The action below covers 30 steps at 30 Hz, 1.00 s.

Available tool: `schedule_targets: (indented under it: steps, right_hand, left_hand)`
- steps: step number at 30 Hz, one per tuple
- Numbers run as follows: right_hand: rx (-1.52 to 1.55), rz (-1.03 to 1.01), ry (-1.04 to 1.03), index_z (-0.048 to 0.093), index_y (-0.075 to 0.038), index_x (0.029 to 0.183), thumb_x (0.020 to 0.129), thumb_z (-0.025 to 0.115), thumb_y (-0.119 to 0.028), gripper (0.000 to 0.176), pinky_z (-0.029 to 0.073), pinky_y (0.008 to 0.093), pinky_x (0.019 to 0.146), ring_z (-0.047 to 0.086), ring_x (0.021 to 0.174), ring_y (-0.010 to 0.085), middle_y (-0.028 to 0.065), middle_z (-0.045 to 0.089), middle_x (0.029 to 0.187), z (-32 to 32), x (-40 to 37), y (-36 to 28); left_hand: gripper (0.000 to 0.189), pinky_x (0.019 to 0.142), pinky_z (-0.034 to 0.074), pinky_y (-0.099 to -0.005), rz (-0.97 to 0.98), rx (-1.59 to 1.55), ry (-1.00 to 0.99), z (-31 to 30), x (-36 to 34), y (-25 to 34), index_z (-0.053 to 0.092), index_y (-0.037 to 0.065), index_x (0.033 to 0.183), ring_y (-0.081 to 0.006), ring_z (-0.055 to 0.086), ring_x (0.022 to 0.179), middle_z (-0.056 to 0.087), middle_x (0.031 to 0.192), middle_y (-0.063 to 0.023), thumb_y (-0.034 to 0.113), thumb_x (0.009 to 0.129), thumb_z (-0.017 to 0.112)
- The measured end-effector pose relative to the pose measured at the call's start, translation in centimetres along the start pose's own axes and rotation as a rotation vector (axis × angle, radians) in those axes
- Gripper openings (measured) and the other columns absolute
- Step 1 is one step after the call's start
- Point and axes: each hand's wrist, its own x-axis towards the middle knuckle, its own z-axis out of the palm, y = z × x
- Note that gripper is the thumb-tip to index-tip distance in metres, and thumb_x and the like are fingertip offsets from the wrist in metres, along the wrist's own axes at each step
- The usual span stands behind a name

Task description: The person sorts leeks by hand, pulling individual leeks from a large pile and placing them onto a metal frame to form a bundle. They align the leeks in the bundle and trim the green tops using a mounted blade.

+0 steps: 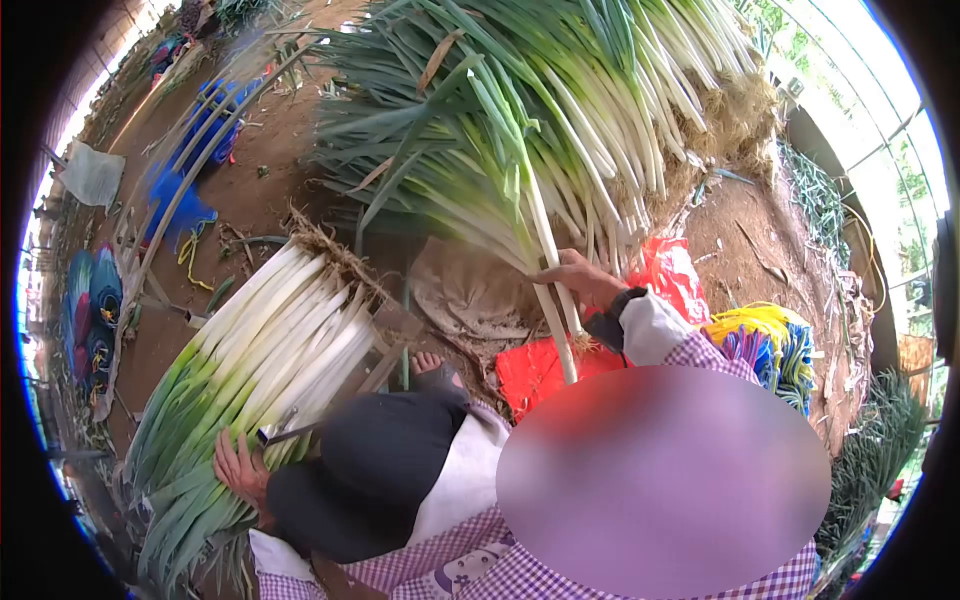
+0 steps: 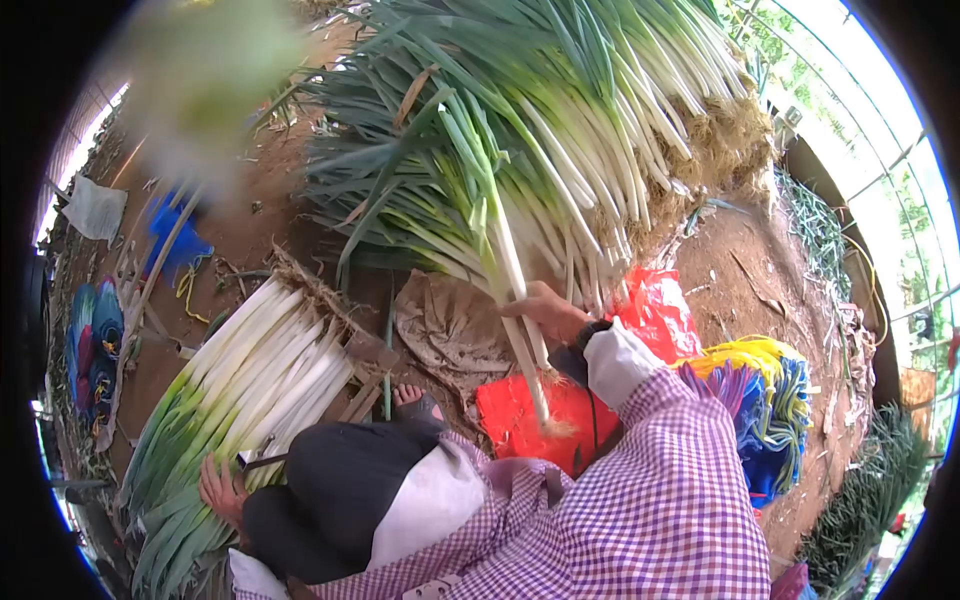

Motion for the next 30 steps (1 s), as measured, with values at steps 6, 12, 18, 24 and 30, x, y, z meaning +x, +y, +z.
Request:
schedule_targets:
  steps: [6, 12, 18, 24, 30]
  right_hand:
    - [0.156, 0.121, -0.066, 0.066, 0.005, 0.119, 0.09, 0.08, -0.018, 0.039, 0.058, 0.0433, 0.072, 0.07, 0.084, 0.0257, 0.0111, 0.07, 0.099, 1.1, -0.8, 2.1]
    - [0.192, -0.092, 0.061, 0.067, 0.003, 0.114, 0.092, 0.078, -0.018, 0.032, 0.054, 0.0378, 0.069, 0.065, 0.081, 0.0188, 0.0076, 0.067, 0.095, 1.2, -3.2, 1.5]
    - [0.181, -0.103, -0.043, 0.066, 0.002, 0.117, 0.095, 0.075, -0.024, 0.035, 0.053, 0.0337, 0.071, 0.065, 0.083, 0.0155, 0.0068, 0.068, 0.098, 1.3, -7.3, -1.7]
    - [0.094, -0.123, -0.162, 0.065, 0.001, 0.124, 0.102, 0.065, -0.022, 0.032, 0.055, 0.0301, 0.08, 0.066, 0.09, 0.014, 0.006, 0.07, 0.104, 4.9, -16.8, -5.5]
    - [0.235, 0.073, -0.237, 0.062, 0.0, 0.132, 0.104, 0.064, -0.017, 0.033, 0.056, 0.0319, 0.085, 0.067, 0.093, 0.0134, 0.0054, 0.069, 0.105, 7.1, -23.0, -2.0]
  left_hand:
    - [0.045, 0.117, 0.033, -0.0505, -0.066, -0.069, -0.155, -1.5, 0.8, -0.3, 0.066, 0.003, 0.132, -0.0367, 0.05, 0.138, 0.057, 0.148, -0.0174, 0.019, 0.089, 0.072]
    - [0.05, 0.115, 0.041, -0.0464, -0.321, -0.553, 0.0, -5.7, 5.4, -1.1, 0.06, -0.002, 0.141, -0.0376, 0.056, 0.134, 0.062, 0.142, -0.0207, 0.005, 0.092, 0.065]
    - [0.041, 0.108, 0.048, -0.0372, -0.511, -1.456, 0.026, -13.8, 16.2, 16.6, 0.064, 0.0, 0.136, -0.0244, 0.064, 0.122, 0.068, 0.133, -0.0128, 0.013, 0.097, 0.066]
    - [0.036, 0.092, 0.049, -0.0416, -0.715, -2.186, -0.724, -8.6, 15.9, 38.0, 0.067, 0.007, 0.119, -0.0182, 0.067, 0.097, 0.072, 0.105, -0.0044, 0.038, 0.1, 0.067]
    - [0.039, 0.087, 0.057, -0.0398, -1.108, -2.732, -0.963, -9.1, 14.8, 43.7, 0.062, 0.004, 0.116, -0.0244, 0.069, 0.094, 0.072, 0.105, -0.0105, 0.04, 0.11, 0.05]
